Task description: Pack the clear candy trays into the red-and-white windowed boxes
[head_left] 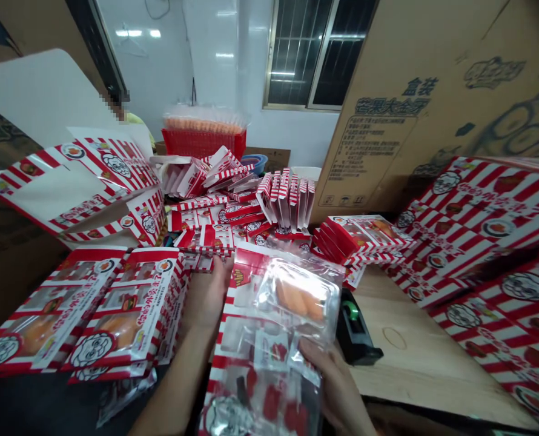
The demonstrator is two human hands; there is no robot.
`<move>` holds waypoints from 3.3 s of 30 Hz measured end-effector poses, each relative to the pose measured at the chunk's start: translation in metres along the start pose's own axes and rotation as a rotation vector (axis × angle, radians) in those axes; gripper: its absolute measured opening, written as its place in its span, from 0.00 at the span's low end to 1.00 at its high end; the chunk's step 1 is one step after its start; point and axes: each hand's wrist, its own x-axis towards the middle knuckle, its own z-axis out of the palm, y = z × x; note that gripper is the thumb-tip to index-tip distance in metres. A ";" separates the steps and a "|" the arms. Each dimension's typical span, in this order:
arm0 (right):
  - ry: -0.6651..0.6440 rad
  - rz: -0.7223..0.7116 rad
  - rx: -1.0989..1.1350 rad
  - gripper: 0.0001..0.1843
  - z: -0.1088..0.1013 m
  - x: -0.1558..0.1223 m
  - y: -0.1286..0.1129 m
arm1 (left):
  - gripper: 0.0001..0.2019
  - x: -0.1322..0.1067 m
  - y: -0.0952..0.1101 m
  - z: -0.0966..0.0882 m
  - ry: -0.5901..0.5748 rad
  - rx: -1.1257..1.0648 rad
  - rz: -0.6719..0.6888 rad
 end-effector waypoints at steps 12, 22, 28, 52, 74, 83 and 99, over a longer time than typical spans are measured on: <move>0.216 -0.387 -0.288 0.22 -0.048 0.004 -0.084 | 0.09 -0.015 0.008 -0.028 0.230 0.151 -0.051; -0.040 -0.543 -0.870 0.13 0.008 0.142 -0.104 | 0.08 -0.028 -0.020 -0.035 0.078 0.136 -0.227; 0.312 -0.807 -0.750 0.16 -0.030 0.105 -0.061 | 0.11 -0.024 -0.032 -0.060 0.107 0.070 -0.266; 0.312 -0.058 0.040 0.16 -0.046 0.126 -0.013 | 0.08 -0.025 -0.051 -0.056 0.153 0.151 -0.291; 0.091 -0.597 -0.189 0.29 -0.032 0.078 -0.130 | 0.17 -0.044 -0.053 -0.027 -0.144 -0.010 -0.170; -0.168 -0.187 -0.571 0.29 -0.040 0.073 -0.162 | 0.19 -0.046 -0.063 -0.030 -0.142 -0.044 -0.135; -0.341 -0.606 -0.936 0.18 0.002 0.074 -0.137 | 0.19 -0.015 -0.052 -0.048 -0.417 0.342 -0.193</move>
